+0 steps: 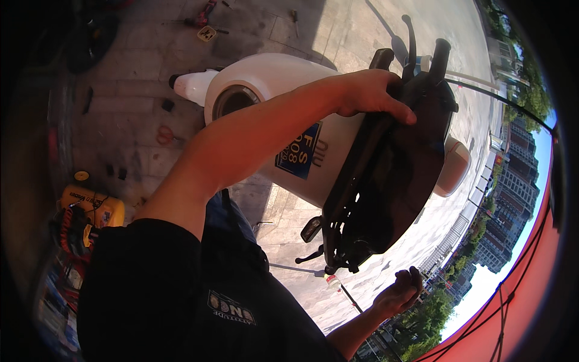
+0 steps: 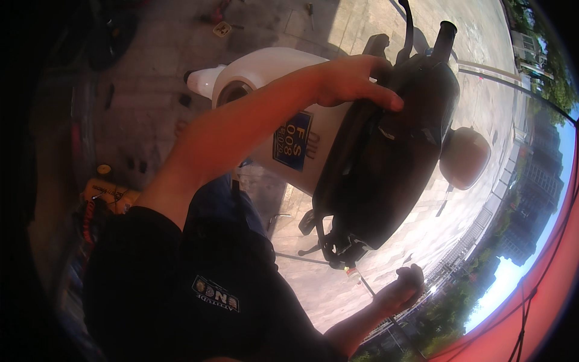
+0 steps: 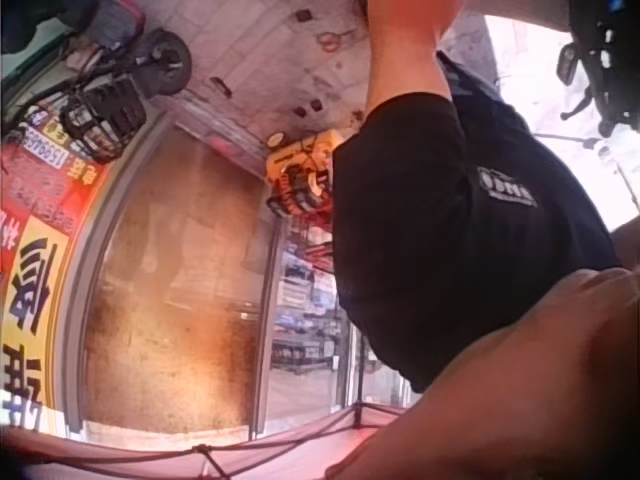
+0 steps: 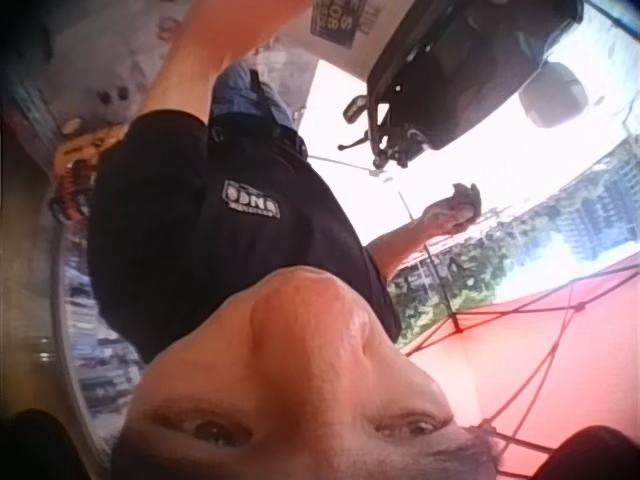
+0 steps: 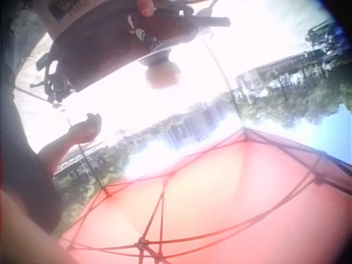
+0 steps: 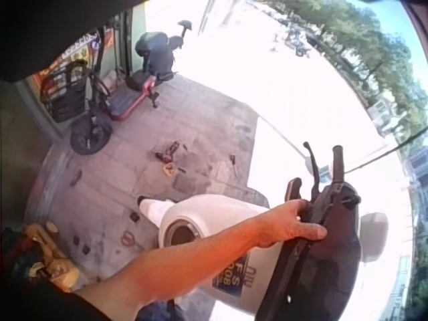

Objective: The person removes the front cover of a white scooter, detaches the handlebar assembly, and uses a screwdriver to adjust components on the handlebar. The person then reattaches the handlebar and replaces the front cover.

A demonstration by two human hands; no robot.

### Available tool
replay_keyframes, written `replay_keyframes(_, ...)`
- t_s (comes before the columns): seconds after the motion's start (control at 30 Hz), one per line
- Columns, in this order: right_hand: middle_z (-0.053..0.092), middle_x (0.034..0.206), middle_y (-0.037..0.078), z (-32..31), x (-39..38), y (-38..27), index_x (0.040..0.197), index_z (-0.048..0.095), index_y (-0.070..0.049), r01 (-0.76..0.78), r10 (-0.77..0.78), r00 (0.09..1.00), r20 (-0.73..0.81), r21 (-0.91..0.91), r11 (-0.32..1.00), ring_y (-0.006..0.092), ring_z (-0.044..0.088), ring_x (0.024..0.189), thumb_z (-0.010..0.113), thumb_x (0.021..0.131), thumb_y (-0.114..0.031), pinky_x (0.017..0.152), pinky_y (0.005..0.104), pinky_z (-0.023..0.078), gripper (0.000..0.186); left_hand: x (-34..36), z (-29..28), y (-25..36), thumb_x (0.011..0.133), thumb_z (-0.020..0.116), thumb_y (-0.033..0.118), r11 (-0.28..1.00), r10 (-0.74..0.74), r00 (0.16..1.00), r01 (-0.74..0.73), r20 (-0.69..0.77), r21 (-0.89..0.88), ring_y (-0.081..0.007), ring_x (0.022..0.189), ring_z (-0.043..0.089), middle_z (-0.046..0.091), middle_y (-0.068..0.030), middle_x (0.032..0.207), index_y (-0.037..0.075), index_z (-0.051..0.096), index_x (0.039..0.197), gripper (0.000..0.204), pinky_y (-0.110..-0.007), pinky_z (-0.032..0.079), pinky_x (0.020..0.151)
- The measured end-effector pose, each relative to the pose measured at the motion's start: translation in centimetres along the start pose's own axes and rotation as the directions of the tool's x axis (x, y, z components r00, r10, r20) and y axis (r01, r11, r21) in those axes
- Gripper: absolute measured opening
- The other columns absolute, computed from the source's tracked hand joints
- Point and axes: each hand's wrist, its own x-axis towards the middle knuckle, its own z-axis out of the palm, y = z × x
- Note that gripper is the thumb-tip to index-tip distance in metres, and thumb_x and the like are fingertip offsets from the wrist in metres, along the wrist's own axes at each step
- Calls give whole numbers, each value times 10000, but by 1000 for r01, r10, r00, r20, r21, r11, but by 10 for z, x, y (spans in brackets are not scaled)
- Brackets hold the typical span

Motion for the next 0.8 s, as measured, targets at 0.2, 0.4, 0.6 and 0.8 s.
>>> replay_keyframes(0.2,595,1153,179,77,153,-97,1063,622,24,574,-531,764,366,-10,819,274,594,1018,482,945,-303,864,366,492,374,3,-19,1,672,813,385,991,-94,988,105,123,-83,-368,1222,479,479,-262,1310,-97,320,1377,986,-378,375,1032)
replay_keyframes(0.4,555,1263,139,219,285,-185,1205,560,-37,598,-435,684,585,-110,794,280,553,1127,680,836,-178,972,374,442,413,16,-13,-5,639,835,340,990,-143,988,141,63,27,-253,1013,581,595,-167,1089,-49,510,1187,746,-331,441,914)
replay_keyframes(0.6,572,1223,109,288,309,-214,1021,655,-102,947,-294,277,915,-208,245,354,400,1267,732,738,-192,1085,453,255,307,12,-4,-14,628,769,302,994,76,994,-82,-78,-77,-331,1021,489,514,-175,1019,-37,537,1022,569,-390,414,894)
replay_keyframes(0.8,607,1187,109,300,310,-211,854,636,-92,947,-271,288,918,-233,220,295,491,1196,646,625,-52,1066,419,230,233,11,-6,-7,628,797,223,995,99,991,-100,-85,-6,-348,1069,476,537,-159,1054,5,537,1048,540,-422,403,910)
